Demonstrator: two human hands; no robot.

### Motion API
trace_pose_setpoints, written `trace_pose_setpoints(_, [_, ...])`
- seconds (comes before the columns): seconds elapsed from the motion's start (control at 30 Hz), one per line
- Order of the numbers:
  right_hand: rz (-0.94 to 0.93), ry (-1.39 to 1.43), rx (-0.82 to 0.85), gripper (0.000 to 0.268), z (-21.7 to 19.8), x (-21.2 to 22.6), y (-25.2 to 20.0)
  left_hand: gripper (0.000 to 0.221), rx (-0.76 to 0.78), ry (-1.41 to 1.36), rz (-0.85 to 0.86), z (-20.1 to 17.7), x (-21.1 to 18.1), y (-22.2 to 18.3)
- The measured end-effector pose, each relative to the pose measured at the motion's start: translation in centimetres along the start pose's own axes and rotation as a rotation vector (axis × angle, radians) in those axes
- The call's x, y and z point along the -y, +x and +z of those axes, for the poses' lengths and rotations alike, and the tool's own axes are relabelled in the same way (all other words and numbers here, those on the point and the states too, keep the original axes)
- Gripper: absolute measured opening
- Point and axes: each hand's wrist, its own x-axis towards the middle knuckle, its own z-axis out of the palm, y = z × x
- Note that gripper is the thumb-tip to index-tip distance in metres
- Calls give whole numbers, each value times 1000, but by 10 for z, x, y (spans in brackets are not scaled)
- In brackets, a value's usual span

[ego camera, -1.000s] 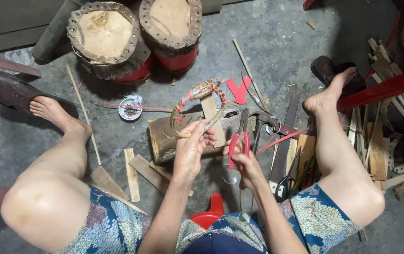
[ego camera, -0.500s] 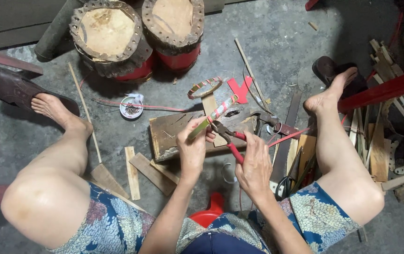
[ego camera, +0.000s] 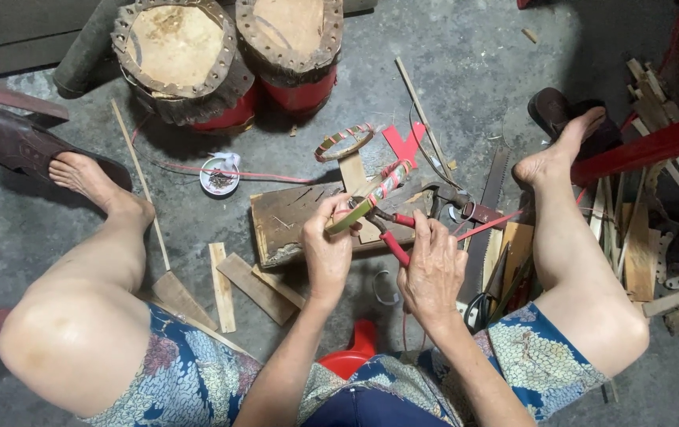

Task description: The person is shaping a bamboo ring and securing it to a wooden frame using pliers and cutters.

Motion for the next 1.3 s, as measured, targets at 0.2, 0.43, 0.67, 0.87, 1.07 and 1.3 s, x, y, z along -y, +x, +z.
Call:
trace_pose_setpoints(0.2, [-103,-167,-36,40,29,-23,-7,21,-12,111,73,0,13,4])
trace_pose_setpoints(0.43, [268,416,477,47,37,-19,-13,28,54,126,13,2,28,13])
trace_pose_setpoints(0.67, [439,351,616,48,33,-7,-16,25,7,166,56,7,59,15])
trace_pose_setpoints(0.87, [450,282,604,52,32,-9,-15,26,59,169,-110,7,106,25])
trace_pose_setpoints(1.07, [536,369,693,43,55,-16,-28,26,82,265,-42,15,109,21])
trace_pose_setpoints(1.3, [712,751,695,37,77,-23,-38,27,81,276,132,12,137,20])
